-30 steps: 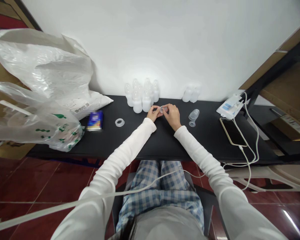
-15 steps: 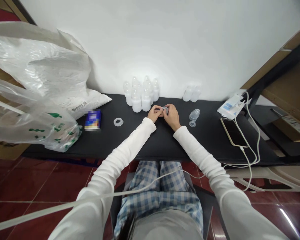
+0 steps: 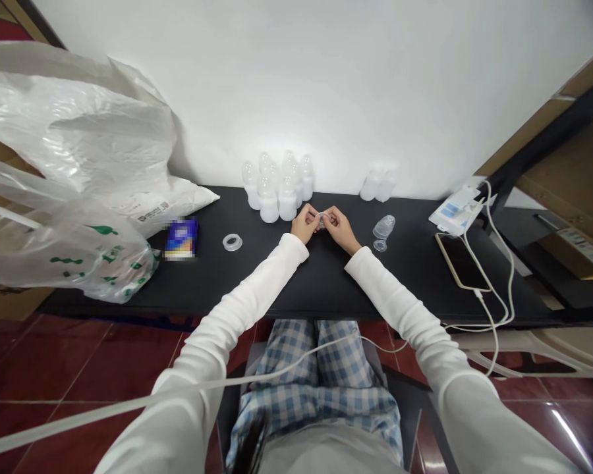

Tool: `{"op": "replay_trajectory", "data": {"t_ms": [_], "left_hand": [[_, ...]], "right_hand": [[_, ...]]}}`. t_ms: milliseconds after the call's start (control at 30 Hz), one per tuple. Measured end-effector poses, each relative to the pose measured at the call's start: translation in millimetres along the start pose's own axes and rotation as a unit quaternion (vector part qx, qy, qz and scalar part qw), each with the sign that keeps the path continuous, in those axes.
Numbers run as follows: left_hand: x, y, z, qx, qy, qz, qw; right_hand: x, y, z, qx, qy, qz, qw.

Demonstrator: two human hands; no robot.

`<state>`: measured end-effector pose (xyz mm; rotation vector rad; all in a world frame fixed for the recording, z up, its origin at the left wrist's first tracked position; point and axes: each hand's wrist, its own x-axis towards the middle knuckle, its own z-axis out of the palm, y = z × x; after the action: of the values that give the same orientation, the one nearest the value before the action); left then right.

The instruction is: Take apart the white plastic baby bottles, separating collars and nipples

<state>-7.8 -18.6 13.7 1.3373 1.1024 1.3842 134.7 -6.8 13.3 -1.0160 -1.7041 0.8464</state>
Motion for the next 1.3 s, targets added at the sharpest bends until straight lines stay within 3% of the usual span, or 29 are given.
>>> {"op": "replay_trajectory", "data": {"t_ms": [167, 500, 733, 1067, 1300], "left_hand": [[0, 1, 0.5, 0.016, 0.005, -0.004, 1.000], [2, 3, 4.3, -0.020, -0.006, -0.023, 1.000], [5, -6, 3.8, -0.042, -0.016, -0.004, 0.999], [8, -8, 1.5, -0.037, 0.022, -0.003, 0.999], [13, -10, -1.7, -0.082, 0.031, -0.045, 0.995]], "right_hand": [[2, 2, -1, 0.035, -0.006, 0.000, 0.999], [0, -6, -2, 0.011, 0.017, 0.010, 1.000], [5, -4, -3, -0.010, 0.031, -0.018, 0.999], [1, -4, 5, -0.067, 0.020, -0.047, 0.996], [-1, -8, 5, -0.060, 0.026, -0.037, 0.997]]}}
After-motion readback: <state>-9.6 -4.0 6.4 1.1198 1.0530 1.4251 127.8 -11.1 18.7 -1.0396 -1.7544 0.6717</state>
